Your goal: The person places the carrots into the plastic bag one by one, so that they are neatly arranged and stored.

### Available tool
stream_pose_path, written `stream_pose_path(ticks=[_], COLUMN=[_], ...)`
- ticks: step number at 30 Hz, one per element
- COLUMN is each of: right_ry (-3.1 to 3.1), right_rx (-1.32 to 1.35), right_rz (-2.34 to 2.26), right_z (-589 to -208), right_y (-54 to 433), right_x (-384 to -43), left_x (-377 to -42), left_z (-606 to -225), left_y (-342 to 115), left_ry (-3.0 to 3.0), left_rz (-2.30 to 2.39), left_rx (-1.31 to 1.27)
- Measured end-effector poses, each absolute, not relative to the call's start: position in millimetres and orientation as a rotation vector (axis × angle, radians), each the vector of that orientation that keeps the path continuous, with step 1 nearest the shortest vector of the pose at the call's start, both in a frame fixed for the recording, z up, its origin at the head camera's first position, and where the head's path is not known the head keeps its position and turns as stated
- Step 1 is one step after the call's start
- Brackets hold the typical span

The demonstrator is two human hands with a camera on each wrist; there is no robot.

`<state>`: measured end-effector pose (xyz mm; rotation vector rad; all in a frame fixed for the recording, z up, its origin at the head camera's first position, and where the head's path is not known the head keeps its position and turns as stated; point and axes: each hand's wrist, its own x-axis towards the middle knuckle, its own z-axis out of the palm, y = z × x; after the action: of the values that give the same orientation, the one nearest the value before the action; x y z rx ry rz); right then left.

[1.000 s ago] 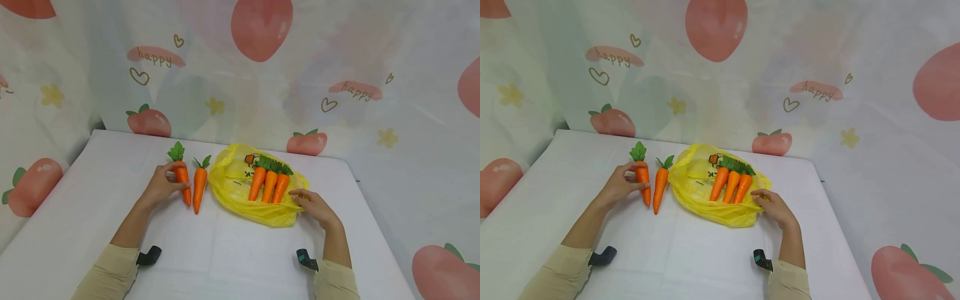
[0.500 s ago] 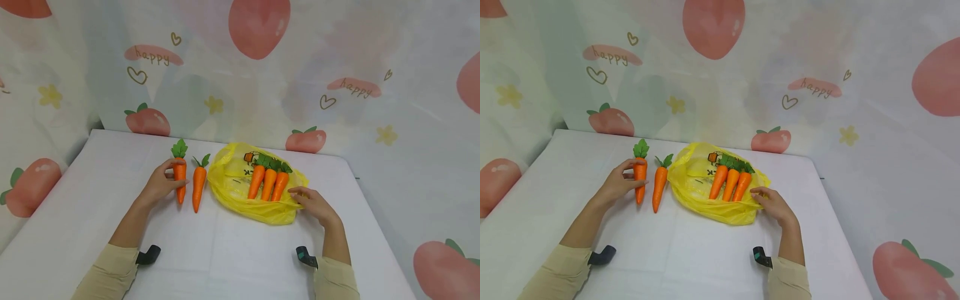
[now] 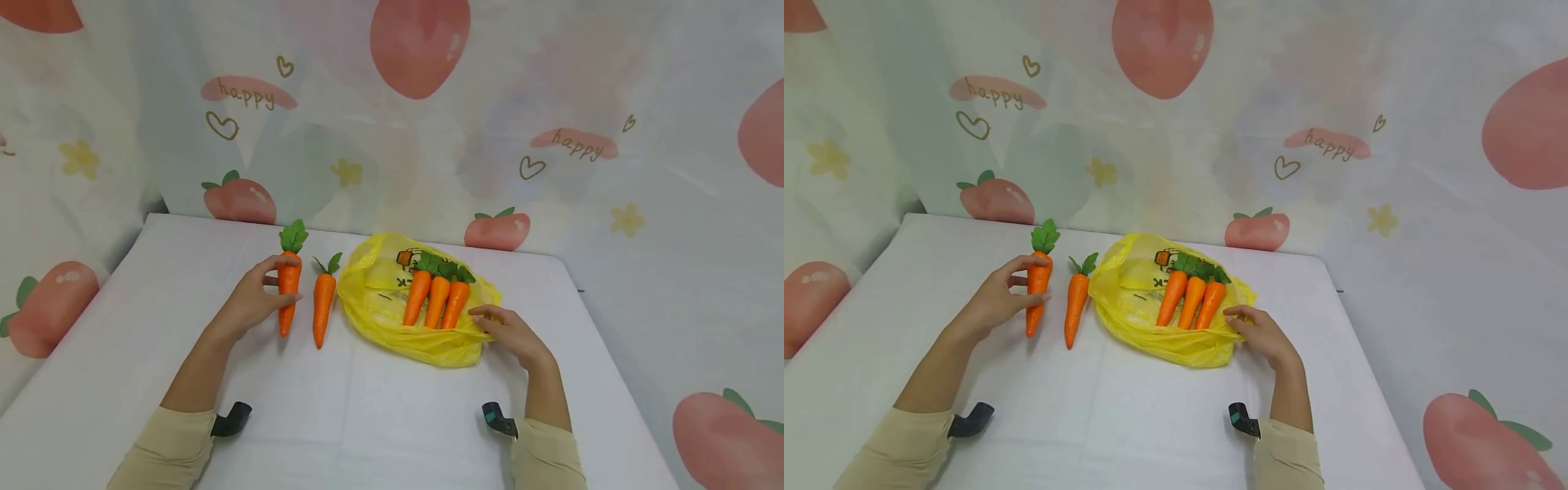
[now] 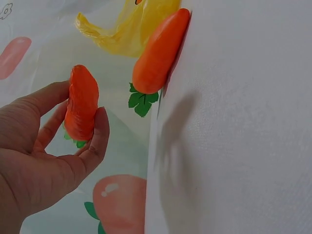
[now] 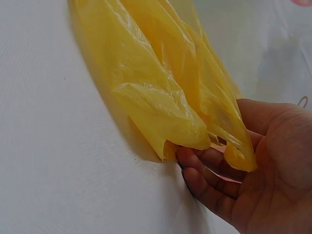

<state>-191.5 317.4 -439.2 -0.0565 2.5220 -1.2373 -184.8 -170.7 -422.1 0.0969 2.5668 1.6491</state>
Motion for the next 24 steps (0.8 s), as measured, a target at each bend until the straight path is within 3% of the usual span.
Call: stream_pose_path(ticks=[24], right_ry=[2.529], right_rx=[-0.064], right_rz=[-1.234], right_z=[-438.3], right_y=[318.6], right_x=[-190.0], left_x=[-172.8], left_z=[-407.5], left_y=[-149.7], left_ry=[2.556], left_rz=[1.678], left_rx=[0.159])
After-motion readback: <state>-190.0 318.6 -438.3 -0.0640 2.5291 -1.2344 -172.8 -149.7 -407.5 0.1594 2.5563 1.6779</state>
